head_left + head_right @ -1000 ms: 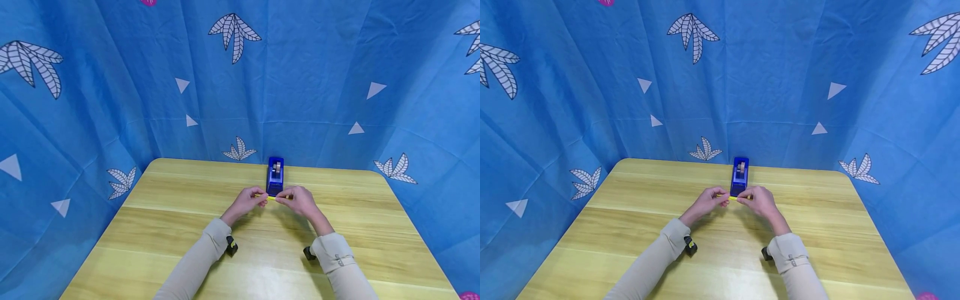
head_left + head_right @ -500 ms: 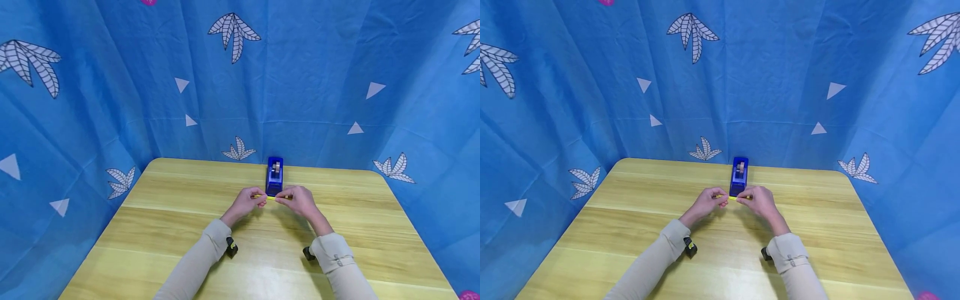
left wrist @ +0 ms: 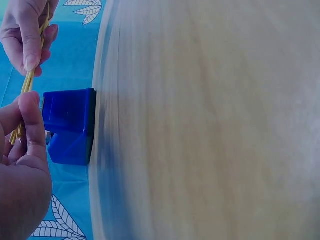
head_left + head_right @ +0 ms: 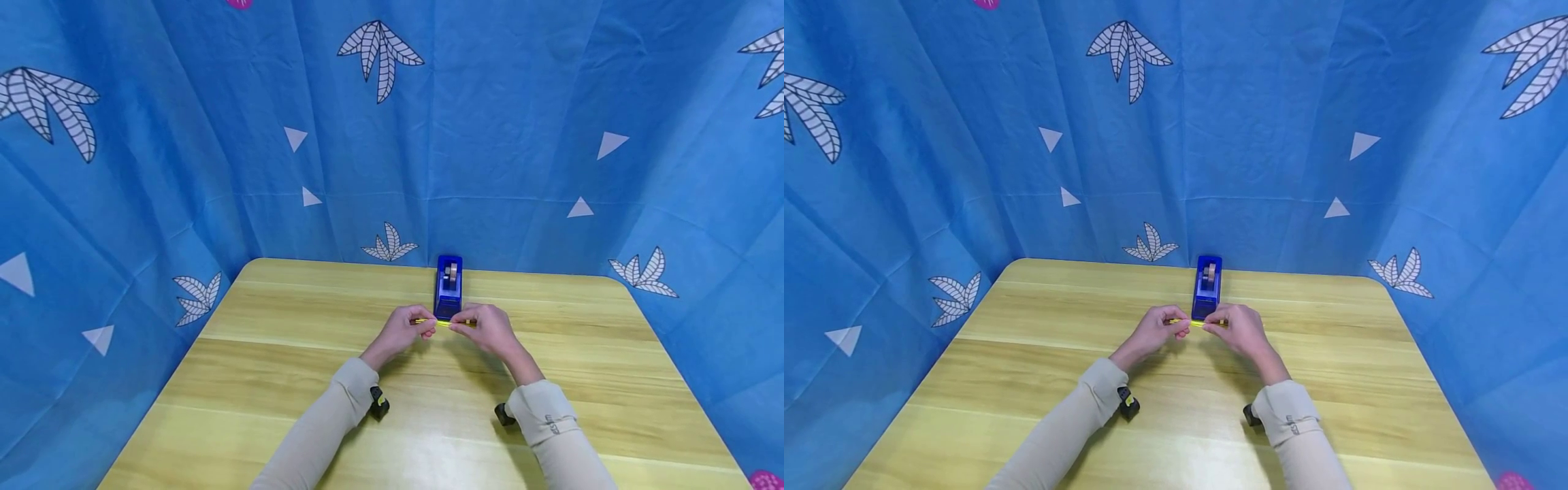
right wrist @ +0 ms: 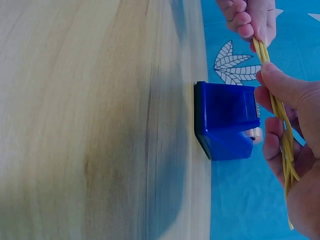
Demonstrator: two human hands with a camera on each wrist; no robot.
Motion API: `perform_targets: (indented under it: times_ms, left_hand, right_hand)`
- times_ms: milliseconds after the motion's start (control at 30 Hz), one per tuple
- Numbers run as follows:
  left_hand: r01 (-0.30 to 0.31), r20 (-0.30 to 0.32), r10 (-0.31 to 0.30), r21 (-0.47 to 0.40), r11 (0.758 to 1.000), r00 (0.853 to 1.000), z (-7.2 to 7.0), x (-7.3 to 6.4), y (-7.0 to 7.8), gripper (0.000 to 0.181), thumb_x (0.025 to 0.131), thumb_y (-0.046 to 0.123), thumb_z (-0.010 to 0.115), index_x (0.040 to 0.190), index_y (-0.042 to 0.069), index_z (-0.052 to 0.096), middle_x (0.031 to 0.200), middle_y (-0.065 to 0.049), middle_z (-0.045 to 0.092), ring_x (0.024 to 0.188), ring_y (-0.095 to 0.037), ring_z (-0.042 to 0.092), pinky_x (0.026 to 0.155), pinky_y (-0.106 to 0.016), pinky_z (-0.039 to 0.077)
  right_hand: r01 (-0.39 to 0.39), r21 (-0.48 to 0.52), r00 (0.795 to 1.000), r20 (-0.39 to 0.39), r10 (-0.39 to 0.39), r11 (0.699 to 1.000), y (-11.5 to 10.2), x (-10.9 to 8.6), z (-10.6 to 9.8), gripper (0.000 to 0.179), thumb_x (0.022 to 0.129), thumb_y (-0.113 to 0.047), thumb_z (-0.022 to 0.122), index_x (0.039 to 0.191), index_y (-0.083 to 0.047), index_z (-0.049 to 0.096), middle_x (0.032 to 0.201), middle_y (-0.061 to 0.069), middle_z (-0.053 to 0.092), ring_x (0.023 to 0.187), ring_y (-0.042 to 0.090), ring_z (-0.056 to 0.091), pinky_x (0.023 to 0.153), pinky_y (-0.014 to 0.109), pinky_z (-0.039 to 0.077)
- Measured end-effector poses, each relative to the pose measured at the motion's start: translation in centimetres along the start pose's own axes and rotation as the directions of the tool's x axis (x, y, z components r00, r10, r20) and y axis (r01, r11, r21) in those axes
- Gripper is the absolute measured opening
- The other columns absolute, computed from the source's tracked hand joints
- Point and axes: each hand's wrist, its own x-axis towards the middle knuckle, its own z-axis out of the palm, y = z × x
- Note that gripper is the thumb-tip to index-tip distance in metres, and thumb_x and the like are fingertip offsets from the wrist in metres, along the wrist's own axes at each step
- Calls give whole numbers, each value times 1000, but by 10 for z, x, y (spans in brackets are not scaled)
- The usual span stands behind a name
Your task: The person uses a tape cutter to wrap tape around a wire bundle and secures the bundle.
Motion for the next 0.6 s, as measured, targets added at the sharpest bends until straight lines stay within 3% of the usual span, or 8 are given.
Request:
perform_targets:
  times_ms: [267, 600]
  left_hand:
    - [2, -1, -2, 14, 1000, 1000, 0, -1, 1, 11, 101, 10, 67, 101, 2, 75, 86, -6, 72, 79, -25, 71, 73, -31, 62]
    - [13, -3, -13, 25, 1000, 1000, 0, -1, 1, 11, 100, 10, 68, 101, 2, 75, 88, -8, 73, 79, -26, 71, 73, -30, 62]
  right_hand:
    - [27, -8, 999, -22, -28, 1000, 2, 0, 0, 5, 90, -22, 82, 93, -19, 84, 86, -6, 73, 63, 5, 49, 61, 28, 41]
    - [-27, -8, 1000, 15, 27, 1000, 1, -1, 3, 10, 92, -27, 80, 96, -19, 84, 98, -1, 78, 68, 7, 54, 64, 29, 45]
